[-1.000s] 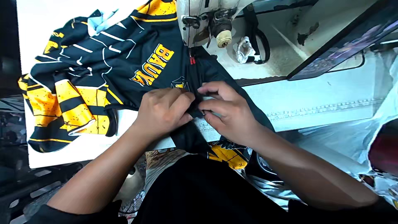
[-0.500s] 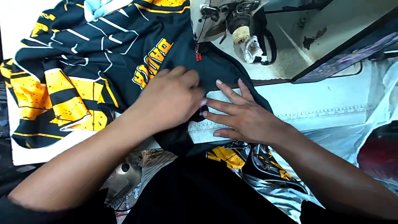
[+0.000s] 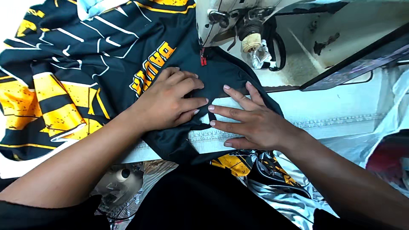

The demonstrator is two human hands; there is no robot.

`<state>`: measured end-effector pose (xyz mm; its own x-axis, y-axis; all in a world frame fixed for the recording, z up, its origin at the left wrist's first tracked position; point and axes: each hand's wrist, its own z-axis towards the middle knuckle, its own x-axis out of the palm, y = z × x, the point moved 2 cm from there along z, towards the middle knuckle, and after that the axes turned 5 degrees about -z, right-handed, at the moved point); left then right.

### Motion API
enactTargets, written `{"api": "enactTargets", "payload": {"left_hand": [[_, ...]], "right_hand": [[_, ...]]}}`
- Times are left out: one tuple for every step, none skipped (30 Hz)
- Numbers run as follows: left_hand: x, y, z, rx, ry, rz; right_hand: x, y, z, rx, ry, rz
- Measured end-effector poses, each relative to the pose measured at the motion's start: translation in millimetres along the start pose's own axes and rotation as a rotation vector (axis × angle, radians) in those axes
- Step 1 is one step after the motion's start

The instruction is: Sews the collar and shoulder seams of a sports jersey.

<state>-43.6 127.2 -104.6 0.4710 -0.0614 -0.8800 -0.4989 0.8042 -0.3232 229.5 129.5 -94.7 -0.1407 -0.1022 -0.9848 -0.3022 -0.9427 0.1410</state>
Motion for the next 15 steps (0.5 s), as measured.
{"api": "enactTargets", "payload": {"left_hand": [[0,1,0,-0.001,0.002,-0.001],[0,3,0,-0.002,0.003,-0.001],[-1,5,0,-0.004,0.006,0.000],[-2,8,1,-0.008,0.008,0.004],[-3,11,2,-0.012,0.011,0.007],[-4,14,3,-0.016,0.013,0.009],[-5,18,4,-0.019,0.016,0.011],[-6,22,5,-0.021,0.019,0.012],[-6,25,7,-0.018,0.018,0.014],[-7,29,8,-0.019,0.019,0.014],[-8,32,9,-0.021,0.019,0.018],[-9,36,10,-0.025,0.016,0.024],[-10,39,12,-0.028,0.012,0.032],[-11,43,13,-0.029,0.008,0.042],[-11,47,15,-0.031,0.007,0.053]], "right_hand": [[0,-1,1,0.000,0.003,0.002],[0,-2,2,-0.001,0.005,0.002],[0,-4,3,0.000,0.006,0.002],[0,-6,5,0.000,0.004,0.001],[0,-9,7,-0.001,0.001,-0.004],[0,-12,10,-0.002,-0.003,-0.009],[0,-14,13,-0.003,-0.009,-0.011],[0,-17,16,-0.003,-0.011,-0.015],[-1,-21,18,-0.004,-0.012,-0.017],[-1,-24,20,-0.006,-0.015,-0.016],[-1,-28,23,-0.010,-0.020,-0.016],[-2,-32,25,-0.012,-0.030,-0.013],[-2,-35,28,-0.017,-0.037,-0.008],[-2,-39,31,-0.018,-0.040,-0.002],[-3,-43,34,-0.015,-0.034,0.003]]}}
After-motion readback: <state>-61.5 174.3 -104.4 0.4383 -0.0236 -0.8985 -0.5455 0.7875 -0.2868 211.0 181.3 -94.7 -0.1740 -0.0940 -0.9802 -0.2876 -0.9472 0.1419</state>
